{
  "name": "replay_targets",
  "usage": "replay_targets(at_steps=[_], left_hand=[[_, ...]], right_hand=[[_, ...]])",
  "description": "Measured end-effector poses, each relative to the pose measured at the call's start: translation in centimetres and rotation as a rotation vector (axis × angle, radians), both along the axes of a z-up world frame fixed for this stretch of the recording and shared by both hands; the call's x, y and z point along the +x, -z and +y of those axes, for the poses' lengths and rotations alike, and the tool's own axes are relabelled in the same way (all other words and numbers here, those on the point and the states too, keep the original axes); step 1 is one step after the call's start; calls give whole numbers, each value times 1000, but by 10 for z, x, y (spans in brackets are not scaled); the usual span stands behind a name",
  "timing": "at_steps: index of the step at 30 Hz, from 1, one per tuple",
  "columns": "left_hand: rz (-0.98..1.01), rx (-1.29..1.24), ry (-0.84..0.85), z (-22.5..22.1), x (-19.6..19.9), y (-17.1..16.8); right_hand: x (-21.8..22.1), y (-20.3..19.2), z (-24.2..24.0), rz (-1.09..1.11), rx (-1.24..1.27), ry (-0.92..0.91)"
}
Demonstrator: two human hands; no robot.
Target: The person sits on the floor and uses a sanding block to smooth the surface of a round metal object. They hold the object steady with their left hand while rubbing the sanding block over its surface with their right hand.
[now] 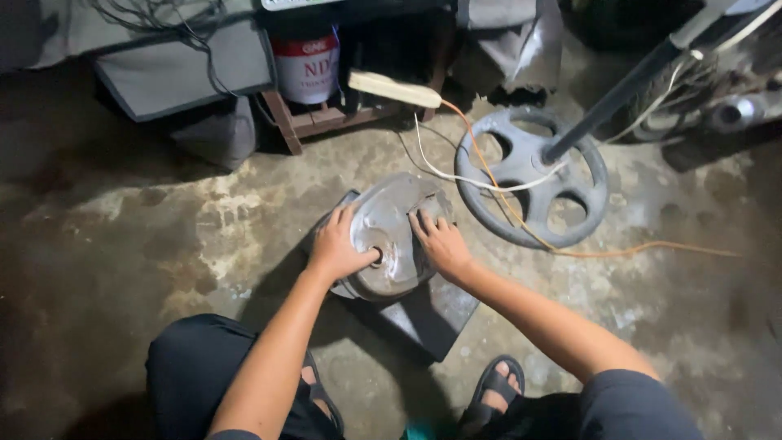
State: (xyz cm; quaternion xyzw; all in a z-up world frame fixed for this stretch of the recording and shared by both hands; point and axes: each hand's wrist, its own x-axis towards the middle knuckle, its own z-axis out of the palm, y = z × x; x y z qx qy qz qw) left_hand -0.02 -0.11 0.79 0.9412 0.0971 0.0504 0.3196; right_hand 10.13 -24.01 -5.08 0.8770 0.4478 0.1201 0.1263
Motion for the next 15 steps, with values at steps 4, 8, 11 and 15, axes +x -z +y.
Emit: replay_targets(at_steps=[4, 8, 11, 15], left_hand=[[12, 8, 19, 3, 2, 4], [61, 32, 2, 6, 7, 10], [140, 95, -21, 2, 13, 12], [191, 136, -83, -9, 26, 16]], right_hand=[[-31, 2, -22, 41, -5, 16], [-48, 6, -36, 132, -3, 42], [-57, 6, -43, 207, 27, 65], [-62, 4, -43, 295, 89, 109]])
